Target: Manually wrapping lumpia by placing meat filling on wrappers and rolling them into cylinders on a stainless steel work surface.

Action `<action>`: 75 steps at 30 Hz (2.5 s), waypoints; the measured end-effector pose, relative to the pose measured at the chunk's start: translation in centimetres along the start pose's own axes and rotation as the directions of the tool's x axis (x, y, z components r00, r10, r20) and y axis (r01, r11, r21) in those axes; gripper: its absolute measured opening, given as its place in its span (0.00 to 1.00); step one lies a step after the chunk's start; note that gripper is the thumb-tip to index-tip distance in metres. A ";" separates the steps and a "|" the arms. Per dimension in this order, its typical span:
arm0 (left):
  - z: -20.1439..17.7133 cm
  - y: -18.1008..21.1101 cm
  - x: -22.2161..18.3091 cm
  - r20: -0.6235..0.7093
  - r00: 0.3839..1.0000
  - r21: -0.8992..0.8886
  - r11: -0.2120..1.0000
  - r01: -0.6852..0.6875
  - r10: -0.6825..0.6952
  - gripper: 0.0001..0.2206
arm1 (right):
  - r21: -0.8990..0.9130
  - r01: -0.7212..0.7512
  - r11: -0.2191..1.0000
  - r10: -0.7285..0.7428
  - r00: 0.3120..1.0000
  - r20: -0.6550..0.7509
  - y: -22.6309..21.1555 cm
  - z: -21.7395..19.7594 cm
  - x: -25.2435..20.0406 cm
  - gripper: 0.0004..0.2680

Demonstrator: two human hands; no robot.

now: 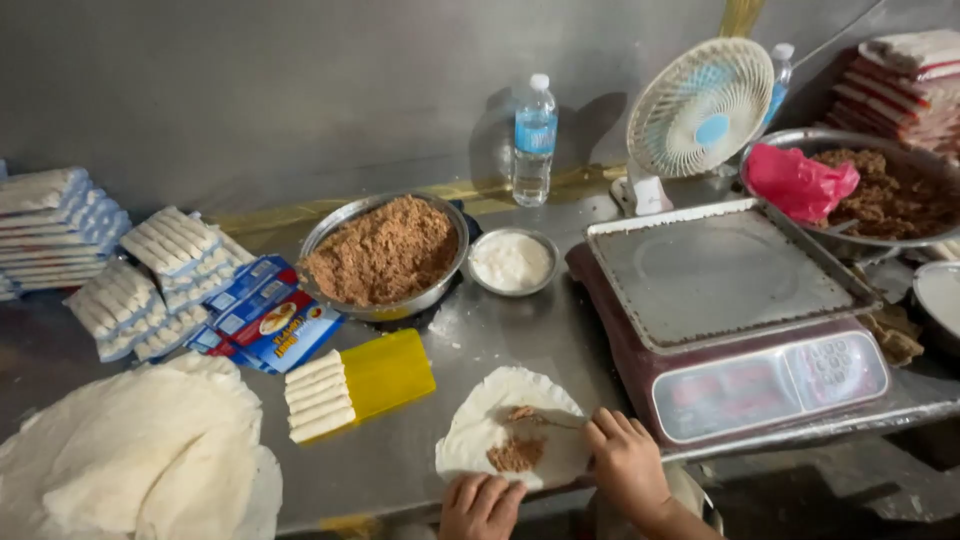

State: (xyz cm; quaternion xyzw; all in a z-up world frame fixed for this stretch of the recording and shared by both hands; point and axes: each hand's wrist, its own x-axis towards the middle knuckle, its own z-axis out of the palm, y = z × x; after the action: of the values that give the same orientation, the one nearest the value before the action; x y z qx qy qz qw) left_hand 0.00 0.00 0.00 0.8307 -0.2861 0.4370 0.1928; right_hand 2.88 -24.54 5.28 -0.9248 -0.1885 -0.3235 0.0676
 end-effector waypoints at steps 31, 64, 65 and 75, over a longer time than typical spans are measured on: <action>-4.8 -1.6 2.1 0.056 0.998 -0.016 1.000 -0.019 0.020 0.09 | 0.329 0.360 0.873 -0.405 0.911 0.077 0.0 0.4 -1.7 0.20; 1.3 -6.3 7.6 0.509 0.576 0.132 0.719 0.683 -0.640 0.30 | 0.259 -0.046 0.965 0.057 0.998 -0.034 -3.1 3.2 5.4 0.10; 1.5 -6.0 7.5 0.417 0.698 0.118 0.796 0.594 -0.583 0.31 | 0.353 0.006 0.936 -0.039 0.995 0.086 -3.7 4.5 5.1 0.10; 1.0 -2.6 2.6 0.490 0.830 -0.068 0.937 0.342 -0.267 0.19 | 0.631 0.100 0.769 -0.224 0.967 0.120 -5.4 1.0 2.1 0.03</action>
State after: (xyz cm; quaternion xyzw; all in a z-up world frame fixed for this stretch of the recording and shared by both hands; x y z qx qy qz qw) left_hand 3.47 0.58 1.46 0.9295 -0.2207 0.1614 0.2475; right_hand 2.85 -18.69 5.80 -0.8575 -0.3690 -0.1592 0.3213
